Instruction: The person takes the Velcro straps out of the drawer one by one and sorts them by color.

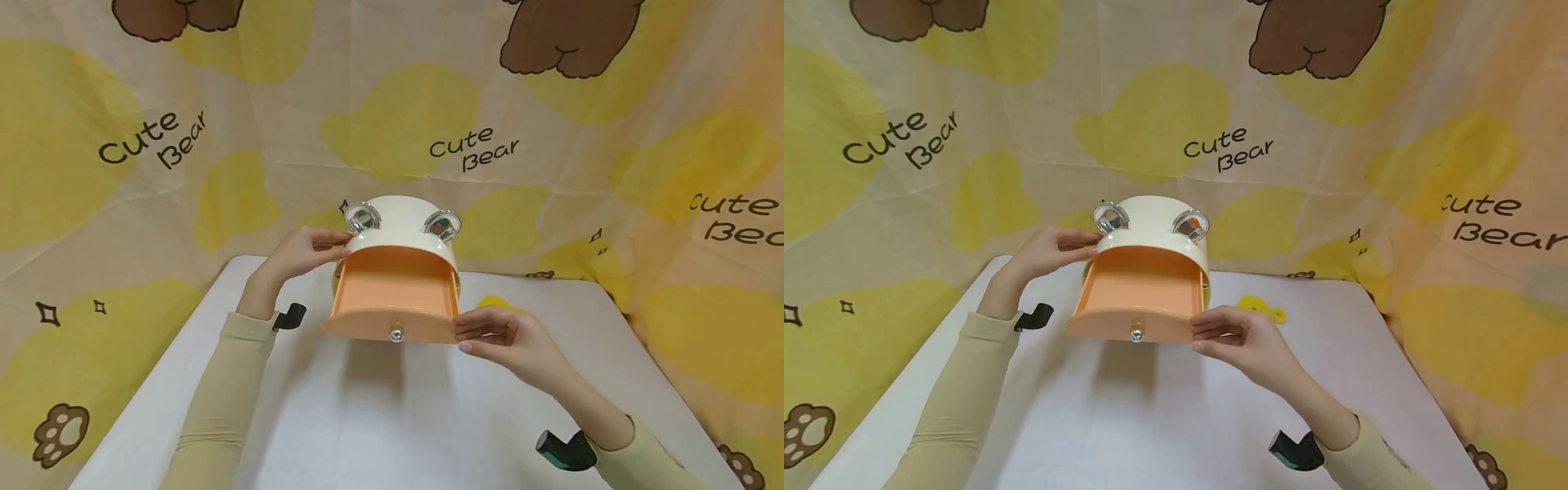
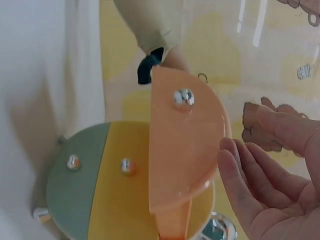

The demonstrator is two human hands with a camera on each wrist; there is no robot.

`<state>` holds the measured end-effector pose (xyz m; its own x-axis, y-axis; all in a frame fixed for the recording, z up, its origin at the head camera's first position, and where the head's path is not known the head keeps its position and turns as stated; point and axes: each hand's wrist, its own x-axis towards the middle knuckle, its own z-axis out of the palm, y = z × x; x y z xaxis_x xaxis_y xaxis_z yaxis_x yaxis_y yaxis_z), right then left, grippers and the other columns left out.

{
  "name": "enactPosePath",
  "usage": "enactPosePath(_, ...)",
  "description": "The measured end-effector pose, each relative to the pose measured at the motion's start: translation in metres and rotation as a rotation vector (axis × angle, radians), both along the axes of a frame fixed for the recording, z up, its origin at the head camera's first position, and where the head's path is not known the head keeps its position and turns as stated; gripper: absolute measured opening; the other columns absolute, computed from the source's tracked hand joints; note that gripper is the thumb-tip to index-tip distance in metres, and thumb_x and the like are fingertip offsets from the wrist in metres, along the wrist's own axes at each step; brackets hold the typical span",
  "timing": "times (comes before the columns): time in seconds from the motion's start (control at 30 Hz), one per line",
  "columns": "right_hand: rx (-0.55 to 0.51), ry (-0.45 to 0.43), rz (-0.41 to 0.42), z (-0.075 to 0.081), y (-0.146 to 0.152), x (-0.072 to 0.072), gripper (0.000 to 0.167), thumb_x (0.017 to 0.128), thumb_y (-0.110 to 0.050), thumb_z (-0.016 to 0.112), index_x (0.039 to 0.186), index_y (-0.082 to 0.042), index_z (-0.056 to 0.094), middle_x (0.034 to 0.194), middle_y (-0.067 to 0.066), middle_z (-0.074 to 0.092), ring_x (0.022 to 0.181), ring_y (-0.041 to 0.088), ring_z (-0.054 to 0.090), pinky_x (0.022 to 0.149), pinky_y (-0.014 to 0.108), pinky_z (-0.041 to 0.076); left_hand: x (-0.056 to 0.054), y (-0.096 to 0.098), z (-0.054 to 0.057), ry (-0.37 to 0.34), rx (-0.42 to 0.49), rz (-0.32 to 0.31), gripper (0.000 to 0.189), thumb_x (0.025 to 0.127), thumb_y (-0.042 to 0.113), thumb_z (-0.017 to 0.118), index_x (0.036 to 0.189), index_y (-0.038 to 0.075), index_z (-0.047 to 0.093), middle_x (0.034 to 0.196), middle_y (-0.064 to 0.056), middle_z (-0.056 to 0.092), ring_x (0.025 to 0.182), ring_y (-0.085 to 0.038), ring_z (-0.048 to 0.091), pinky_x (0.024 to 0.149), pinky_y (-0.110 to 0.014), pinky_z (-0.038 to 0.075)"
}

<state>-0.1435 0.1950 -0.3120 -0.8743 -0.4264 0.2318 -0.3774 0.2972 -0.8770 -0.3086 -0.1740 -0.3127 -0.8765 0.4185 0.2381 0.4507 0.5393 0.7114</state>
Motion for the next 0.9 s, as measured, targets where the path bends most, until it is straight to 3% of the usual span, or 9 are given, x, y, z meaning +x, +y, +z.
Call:
enactPosePath(0.4,-0.022,-0.006,0.031,-0.017,-0.043,0.008,0.031,0.079,-0.019,0.077,0.107,-0.007,0.069,0.099,0.006,0.072,0.089,0.015,0.07,0.076,0.028,0.058,-0.002,0.003,0.001,0.006,0.01,0.009,0.046,0.083,0.045,0.07,0.122,0.02,0.066,0.123,-0.003,0.065,0.112,-0.023,0.063,0.096,-0.042,0.051)
enactPosePath(0.7,-0.011,0.069,-0.071,-0.03,-0.068,0.004,0.026,0.077,-0.016,0.079,0.102,-0.014,0.071,0.1,0.005,0.071,0.084,0.01,0.07,0.073,0.025,0.059,-0.001,0.0,0.002,0.009,0.013,0.004,0.047,0.083,0.045,0.07,0.122,0.019,0.066,0.123,-0.003,0.065,0.112,-0.023,0.063,0.096,-0.041,0.051)
enactPosePath(0.9,0.017,0.18,-0.135,-0.034,-0.076,0.0,0.023,0.076,-0.02,0.08,0.097,-0.013,0.073,0.094,-0.002,0.073,0.08,0.007,0.07,0.068,0.021,0.058,0.0,0.0,0.001,0.005,0.001,-0.001,0.048,0.084,0.045,0.069,0.123,0.018,0.066,0.123,-0.003,0.065,0.112,-0.022,0.063,0.096,-0.041,0.051)
